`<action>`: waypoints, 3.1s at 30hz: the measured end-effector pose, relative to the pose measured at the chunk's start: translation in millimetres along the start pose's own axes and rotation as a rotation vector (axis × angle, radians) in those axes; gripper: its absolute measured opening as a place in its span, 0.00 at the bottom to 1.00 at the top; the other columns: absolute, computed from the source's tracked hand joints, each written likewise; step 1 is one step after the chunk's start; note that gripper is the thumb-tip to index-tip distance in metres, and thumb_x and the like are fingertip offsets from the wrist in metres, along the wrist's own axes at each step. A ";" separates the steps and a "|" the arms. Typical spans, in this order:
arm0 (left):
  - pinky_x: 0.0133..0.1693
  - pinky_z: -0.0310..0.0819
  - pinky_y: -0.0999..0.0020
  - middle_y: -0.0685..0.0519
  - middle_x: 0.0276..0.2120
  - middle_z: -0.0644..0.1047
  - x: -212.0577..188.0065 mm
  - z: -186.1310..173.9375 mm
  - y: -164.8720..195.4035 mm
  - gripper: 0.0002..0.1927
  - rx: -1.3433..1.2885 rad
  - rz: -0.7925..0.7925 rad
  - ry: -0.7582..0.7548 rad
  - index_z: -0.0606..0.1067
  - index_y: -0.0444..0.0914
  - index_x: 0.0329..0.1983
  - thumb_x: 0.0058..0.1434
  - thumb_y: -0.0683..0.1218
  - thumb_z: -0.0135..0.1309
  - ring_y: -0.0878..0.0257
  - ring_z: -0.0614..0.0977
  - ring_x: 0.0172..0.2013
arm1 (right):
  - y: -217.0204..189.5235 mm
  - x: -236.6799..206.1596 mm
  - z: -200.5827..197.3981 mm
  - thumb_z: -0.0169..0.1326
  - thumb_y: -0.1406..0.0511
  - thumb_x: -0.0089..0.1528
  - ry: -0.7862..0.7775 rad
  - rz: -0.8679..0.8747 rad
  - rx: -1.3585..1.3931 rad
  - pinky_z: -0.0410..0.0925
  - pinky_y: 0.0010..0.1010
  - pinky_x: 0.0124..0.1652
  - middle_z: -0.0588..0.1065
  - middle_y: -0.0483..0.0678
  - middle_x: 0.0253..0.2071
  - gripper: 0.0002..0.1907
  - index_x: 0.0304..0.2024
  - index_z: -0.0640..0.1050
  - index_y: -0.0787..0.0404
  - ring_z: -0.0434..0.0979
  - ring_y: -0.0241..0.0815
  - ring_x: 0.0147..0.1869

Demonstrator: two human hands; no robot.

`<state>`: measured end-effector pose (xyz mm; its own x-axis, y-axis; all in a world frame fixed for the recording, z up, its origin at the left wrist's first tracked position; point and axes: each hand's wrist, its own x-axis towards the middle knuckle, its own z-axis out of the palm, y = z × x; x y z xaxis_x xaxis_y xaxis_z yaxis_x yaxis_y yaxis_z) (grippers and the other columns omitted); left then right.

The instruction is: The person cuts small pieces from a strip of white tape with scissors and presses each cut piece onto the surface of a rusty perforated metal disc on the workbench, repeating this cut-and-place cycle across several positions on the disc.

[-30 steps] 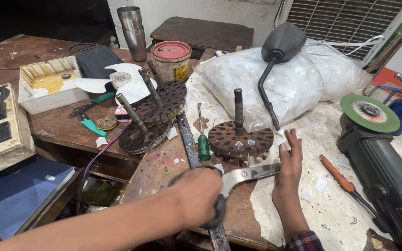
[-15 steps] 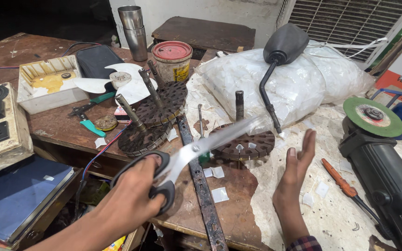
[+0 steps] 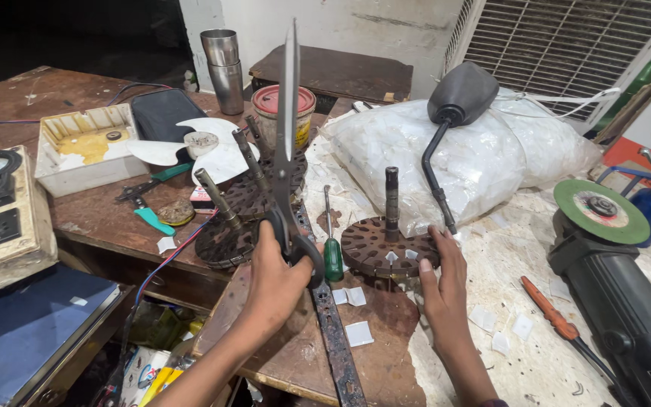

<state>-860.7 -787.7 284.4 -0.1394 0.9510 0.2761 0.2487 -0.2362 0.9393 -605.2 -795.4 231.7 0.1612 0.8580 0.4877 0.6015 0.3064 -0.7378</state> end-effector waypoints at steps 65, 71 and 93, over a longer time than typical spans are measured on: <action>0.26 0.76 0.67 0.53 0.23 0.74 30.0 8.5 -25.6 0.26 0.002 -0.051 0.036 0.67 0.33 0.40 0.58 0.58 0.62 0.65 0.79 0.23 | 38.8 145.5 40.8 0.52 0.79 0.54 -0.219 0.001 -0.449 0.70 0.45 0.44 0.75 0.55 0.39 0.16 0.43 0.72 0.60 0.79 0.55 0.45; 0.29 0.76 0.67 0.52 0.24 0.75 27.7 10.6 -29.3 0.28 -0.001 -0.043 0.045 0.68 0.31 0.41 0.58 0.58 0.63 0.65 0.79 0.25 | 44.7 143.5 36.2 0.52 0.80 0.52 -0.184 -0.045 -0.404 0.69 0.44 0.43 0.74 0.54 0.36 0.19 0.43 0.71 0.59 0.77 0.55 0.42; 0.24 0.69 0.73 0.59 0.19 0.70 32.9 19.5 -37.1 0.21 -0.158 -0.005 0.104 0.67 0.35 0.37 0.58 0.52 0.66 0.72 0.73 0.21 | 53.5 141.1 28.7 0.48 0.81 0.53 -0.212 -0.030 -0.351 0.68 0.41 0.40 0.72 0.50 0.35 0.18 0.43 0.70 0.62 0.75 0.48 0.39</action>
<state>-855.8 -743.7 254.7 -0.2406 0.9283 0.2835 0.0950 -0.2681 0.9587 -572.7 -646.0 247.6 -0.0032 0.9281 0.3723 0.8398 0.2046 -0.5029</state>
